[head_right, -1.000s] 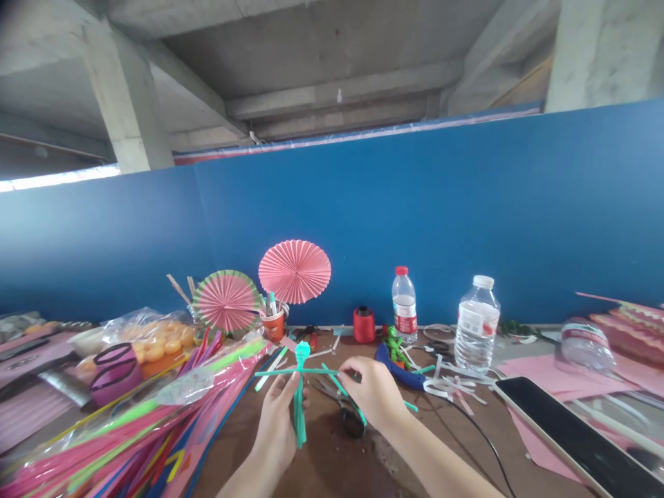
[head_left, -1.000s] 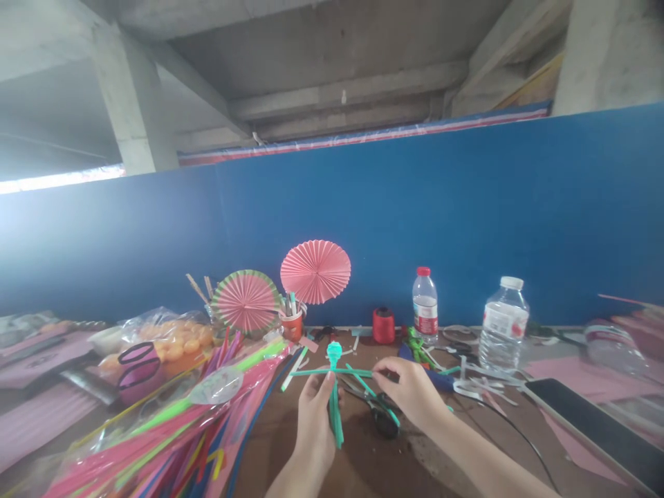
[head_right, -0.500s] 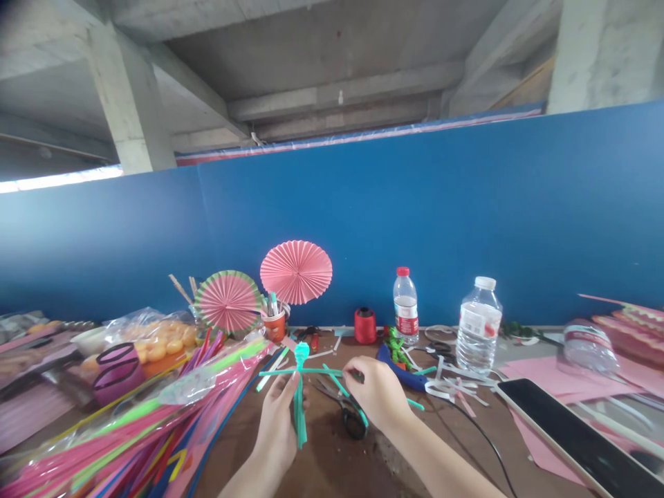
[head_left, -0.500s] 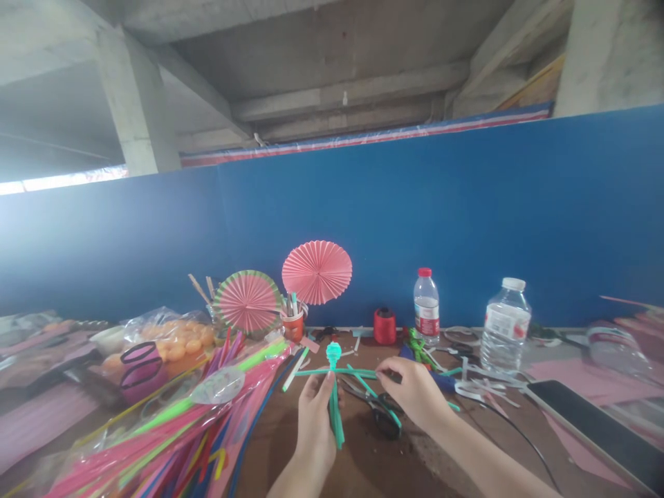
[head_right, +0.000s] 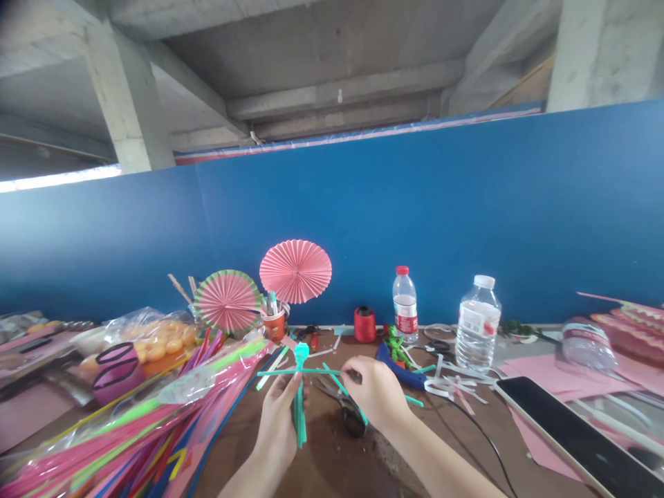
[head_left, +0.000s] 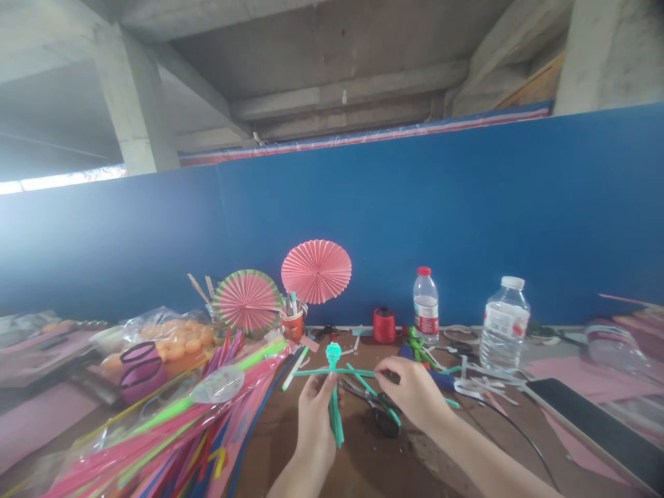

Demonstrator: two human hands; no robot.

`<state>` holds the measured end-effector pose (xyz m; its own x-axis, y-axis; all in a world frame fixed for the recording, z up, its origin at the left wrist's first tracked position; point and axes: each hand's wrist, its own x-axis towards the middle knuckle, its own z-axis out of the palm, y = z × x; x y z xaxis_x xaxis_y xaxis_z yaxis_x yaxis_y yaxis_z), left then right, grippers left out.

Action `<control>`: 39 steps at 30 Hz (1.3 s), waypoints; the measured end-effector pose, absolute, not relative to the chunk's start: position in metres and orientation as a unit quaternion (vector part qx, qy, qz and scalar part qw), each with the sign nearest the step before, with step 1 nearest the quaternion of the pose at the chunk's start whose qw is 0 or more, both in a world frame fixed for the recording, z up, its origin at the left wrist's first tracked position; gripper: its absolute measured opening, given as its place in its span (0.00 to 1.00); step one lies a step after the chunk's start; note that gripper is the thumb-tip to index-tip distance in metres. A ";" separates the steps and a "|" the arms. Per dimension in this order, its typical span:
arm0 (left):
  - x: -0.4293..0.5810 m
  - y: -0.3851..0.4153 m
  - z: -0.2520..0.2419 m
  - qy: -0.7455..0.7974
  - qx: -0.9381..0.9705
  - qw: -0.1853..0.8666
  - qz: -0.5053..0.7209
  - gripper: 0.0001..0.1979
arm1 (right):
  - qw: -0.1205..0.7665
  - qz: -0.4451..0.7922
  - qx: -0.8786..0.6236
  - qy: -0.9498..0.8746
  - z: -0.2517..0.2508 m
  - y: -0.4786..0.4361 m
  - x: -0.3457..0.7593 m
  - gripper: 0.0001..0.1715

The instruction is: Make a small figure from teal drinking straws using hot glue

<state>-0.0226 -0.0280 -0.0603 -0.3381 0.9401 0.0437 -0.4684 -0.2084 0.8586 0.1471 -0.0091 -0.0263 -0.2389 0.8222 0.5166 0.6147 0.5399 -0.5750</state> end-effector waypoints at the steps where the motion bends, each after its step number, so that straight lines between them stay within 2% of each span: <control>1: -0.023 -0.028 -0.061 0.397 0.299 0.489 0.717 0.12 | 0.408 0.125 -0.461 -0.778 -0.026 -0.009 0.147 0.10; 10: -0.026 -0.027 -0.066 0.442 0.312 0.448 0.712 0.13 | 0.406 0.107 -0.453 -0.787 -0.029 -0.006 0.150 0.09; 13: -0.029 -0.025 -0.067 0.463 0.306 0.425 0.716 0.14 | 0.409 0.052 -0.446 -0.794 -0.030 -0.009 0.150 0.10; 16: -0.032 -0.022 -0.067 0.475 0.289 0.400 0.729 0.14 | 0.301 -0.020 -0.432 -0.850 -0.033 -0.014 0.146 0.14; 19: -0.036 -0.020 -0.065 0.481 0.270 0.380 0.743 0.14 | 0.167 -0.004 -0.475 -0.864 -0.038 -0.020 0.138 0.15; 23: -0.040 -0.018 -0.062 0.478 0.247 0.368 0.758 0.14 | 0.116 0.024 -0.554 -0.824 -0.044 -0.021 0.133 0.10; 25: -0.042 -0.017 -0.061 0.475 0.241 0.365 0.763 0.14 | 0.100 0.043 -0.573 -0.812 -0.044 -0.020 0.135 0.11; 33: -0.042 -0.017 -0.057 0.450 0.227 0.355 0.787 0.11 | 0.074 0.100 -0.614 -0.779 -0.043 -0.013 0.149 0.12; 39: -0.055 -0.017 -0.037 0.411 0.200 0.329 0.826 0.10 | 0.159 0.171 -0.590 -0.773 -0.056 -0.006 0.140 0.09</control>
<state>-0.0549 -0.0169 -0.0375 -0.7034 0.7083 0.0600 -0.3788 -0.4449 0.8116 0.1401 -0.0057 -0.0556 -0.2531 0.9664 0.0441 0.8572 0.2451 -0.4529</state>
